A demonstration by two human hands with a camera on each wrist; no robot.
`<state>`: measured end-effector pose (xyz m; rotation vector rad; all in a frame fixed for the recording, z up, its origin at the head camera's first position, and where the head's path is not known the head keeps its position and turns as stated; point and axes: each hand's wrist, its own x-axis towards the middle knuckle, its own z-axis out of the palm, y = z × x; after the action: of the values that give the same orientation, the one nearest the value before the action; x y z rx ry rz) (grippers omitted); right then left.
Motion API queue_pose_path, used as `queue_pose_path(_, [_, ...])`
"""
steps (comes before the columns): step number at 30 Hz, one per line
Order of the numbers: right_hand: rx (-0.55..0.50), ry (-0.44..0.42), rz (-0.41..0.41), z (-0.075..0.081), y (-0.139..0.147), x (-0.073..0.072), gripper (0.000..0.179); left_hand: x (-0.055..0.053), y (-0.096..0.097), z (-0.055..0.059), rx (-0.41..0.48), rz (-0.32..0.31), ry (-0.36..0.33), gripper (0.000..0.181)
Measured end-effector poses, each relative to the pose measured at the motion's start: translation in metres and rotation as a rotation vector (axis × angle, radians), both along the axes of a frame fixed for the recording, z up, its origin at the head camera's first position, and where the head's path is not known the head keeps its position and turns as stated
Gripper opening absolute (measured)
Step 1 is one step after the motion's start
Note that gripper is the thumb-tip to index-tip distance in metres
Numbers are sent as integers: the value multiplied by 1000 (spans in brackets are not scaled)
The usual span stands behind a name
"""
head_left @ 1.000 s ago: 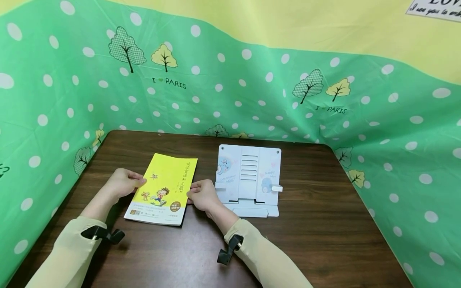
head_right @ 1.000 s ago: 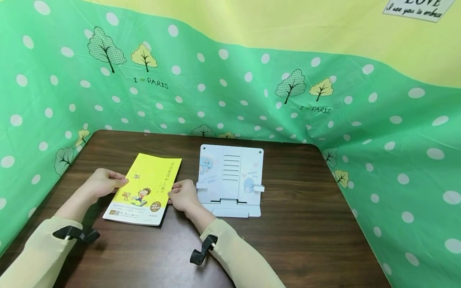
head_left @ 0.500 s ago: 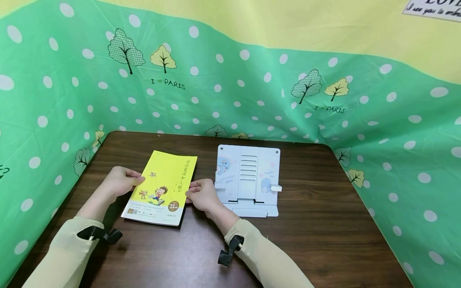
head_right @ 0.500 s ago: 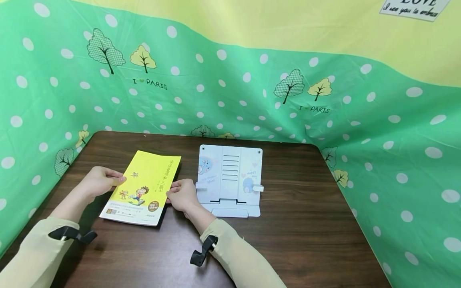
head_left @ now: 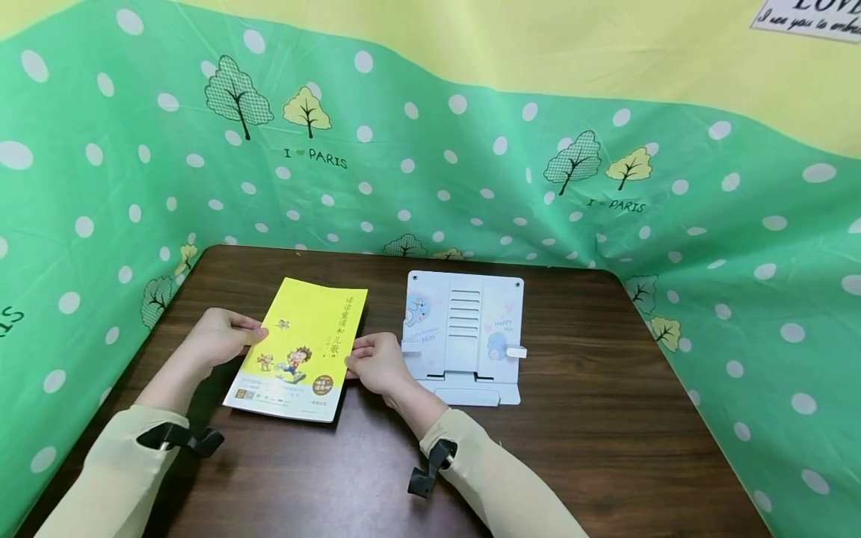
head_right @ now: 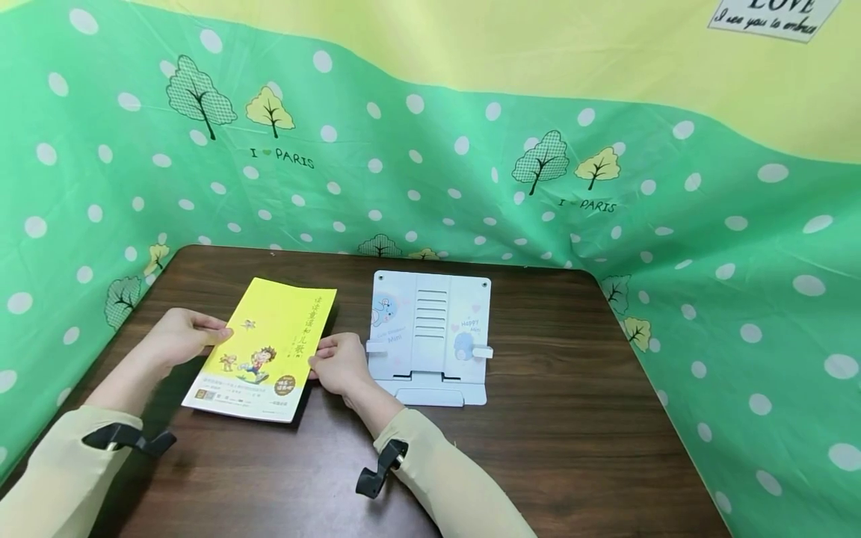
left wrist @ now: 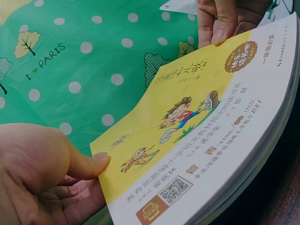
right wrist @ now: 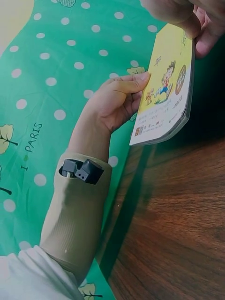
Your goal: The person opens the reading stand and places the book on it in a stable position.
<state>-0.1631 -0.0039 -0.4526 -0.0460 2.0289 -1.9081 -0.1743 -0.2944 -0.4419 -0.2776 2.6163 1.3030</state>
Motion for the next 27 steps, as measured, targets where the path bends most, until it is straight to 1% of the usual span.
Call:
queue_pose_path(3, [-12,11,8,2,1,0,24,1,0,2,-3,-4,13,41])
queue_pose_path(6, [-14,27,15,5,2,0,25,2,0,6,-2,-7,25,42])
queue_pose_path(15, [-17,79,34,16,8,0,25,9,1,25,10,-20,65,47])
queue_pose_path(19, [-17,109,35,23,11,-1,22,12,4,31,32,-5,82,46])
queue_pose_path(27, [11,207,62,37,21,-6,21,15,8,39,89,29,160,43])
